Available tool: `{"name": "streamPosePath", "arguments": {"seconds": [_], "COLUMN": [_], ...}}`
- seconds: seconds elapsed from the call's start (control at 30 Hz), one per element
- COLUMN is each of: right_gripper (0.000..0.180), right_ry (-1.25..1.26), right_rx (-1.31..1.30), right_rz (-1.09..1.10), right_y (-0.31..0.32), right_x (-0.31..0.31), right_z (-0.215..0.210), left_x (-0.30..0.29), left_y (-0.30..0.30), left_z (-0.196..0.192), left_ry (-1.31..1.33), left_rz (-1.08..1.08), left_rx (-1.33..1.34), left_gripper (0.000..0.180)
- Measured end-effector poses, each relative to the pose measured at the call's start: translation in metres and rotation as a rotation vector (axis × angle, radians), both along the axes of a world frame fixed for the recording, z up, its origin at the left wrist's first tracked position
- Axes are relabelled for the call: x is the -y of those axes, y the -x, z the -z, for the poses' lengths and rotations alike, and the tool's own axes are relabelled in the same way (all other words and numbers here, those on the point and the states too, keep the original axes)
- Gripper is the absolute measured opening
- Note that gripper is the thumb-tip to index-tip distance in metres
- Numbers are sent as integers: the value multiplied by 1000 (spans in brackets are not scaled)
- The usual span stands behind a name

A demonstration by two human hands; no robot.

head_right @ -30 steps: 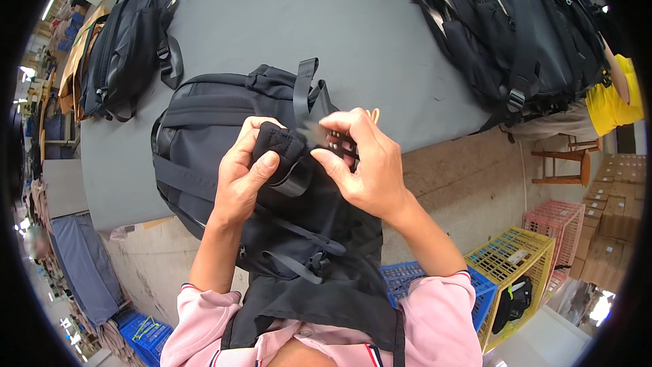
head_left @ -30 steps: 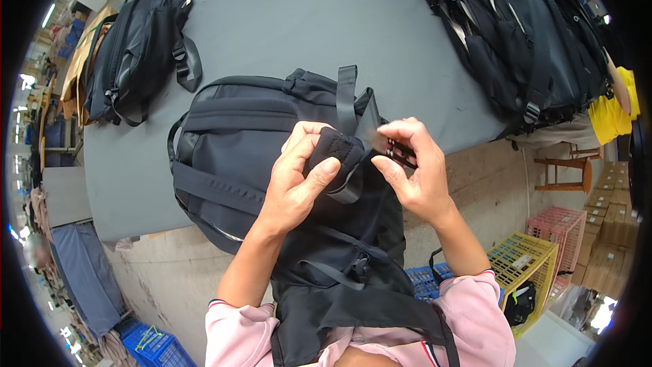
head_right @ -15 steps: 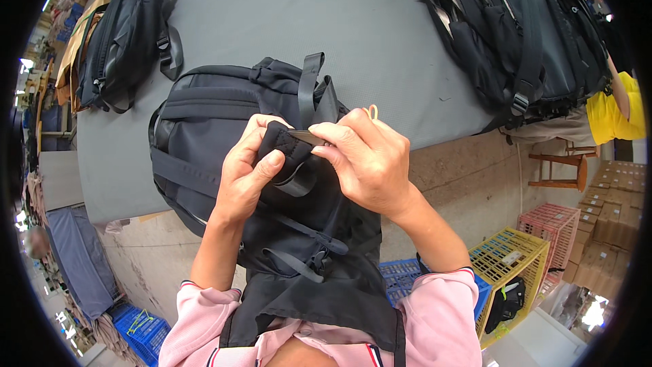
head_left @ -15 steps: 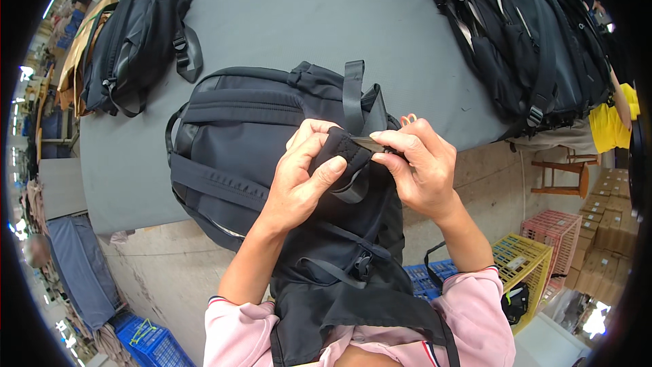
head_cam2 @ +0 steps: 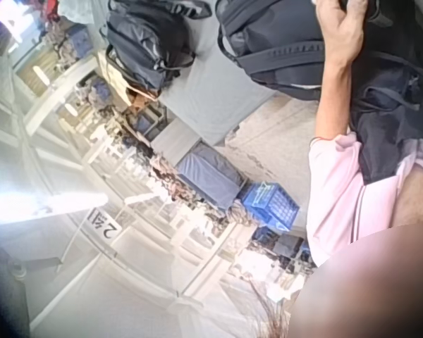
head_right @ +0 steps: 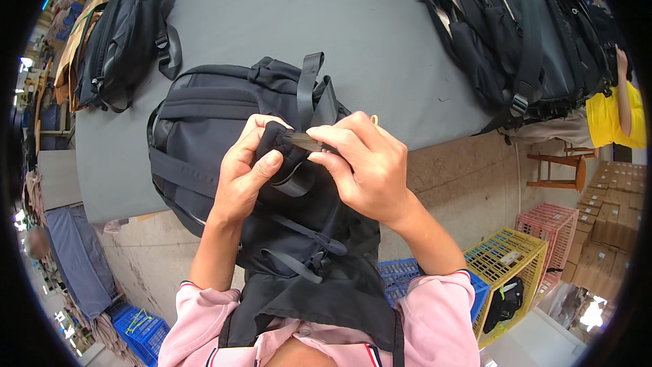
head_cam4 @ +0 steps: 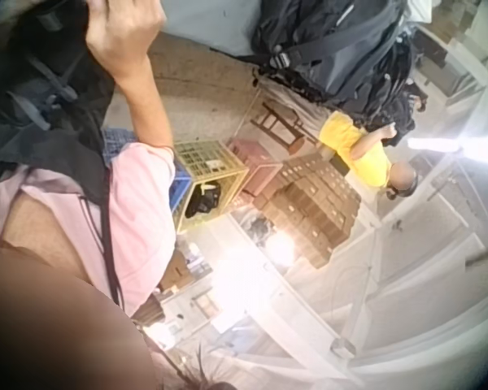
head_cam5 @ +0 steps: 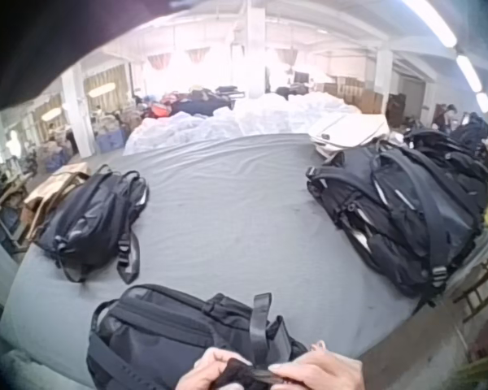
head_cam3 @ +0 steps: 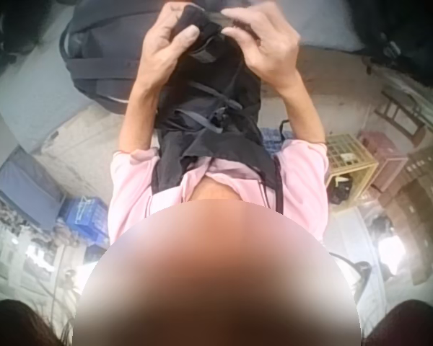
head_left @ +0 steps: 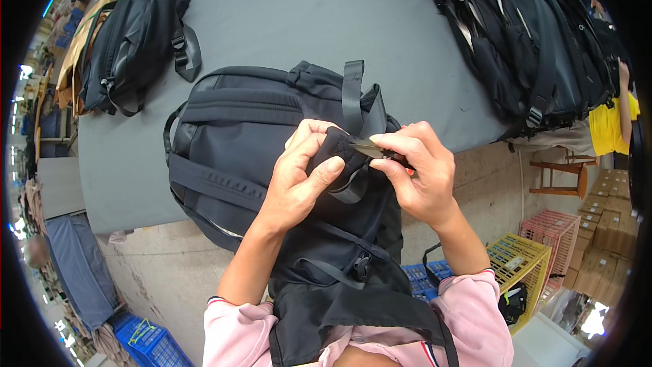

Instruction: Inspecting and trimming loose threads on backpack components using small snips.

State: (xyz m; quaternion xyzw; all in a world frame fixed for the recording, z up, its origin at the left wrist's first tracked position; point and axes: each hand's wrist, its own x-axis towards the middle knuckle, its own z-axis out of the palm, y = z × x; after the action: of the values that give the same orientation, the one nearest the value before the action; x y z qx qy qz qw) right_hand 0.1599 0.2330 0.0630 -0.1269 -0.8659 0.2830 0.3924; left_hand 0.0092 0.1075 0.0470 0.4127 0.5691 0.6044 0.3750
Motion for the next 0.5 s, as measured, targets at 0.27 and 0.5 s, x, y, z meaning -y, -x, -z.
{"name": "streamPosePath", "arguments": {"seconds": [0.27,0.5], "right_gripper": [22,13], "right_ry": [309,829], "right_rx": [88,45], "right_rz": [54,125], "right_y": [-1,-11], "right_x": [-3,-18], "right_z": [-1,13], "left_x": [2,10], "left_y": [2,2], "left_z": [-1,-15], "left_ry": [-14,-55], "left_rz": [37,139], "left_rx": [26,-607], "left_gripper": [48,48]}}
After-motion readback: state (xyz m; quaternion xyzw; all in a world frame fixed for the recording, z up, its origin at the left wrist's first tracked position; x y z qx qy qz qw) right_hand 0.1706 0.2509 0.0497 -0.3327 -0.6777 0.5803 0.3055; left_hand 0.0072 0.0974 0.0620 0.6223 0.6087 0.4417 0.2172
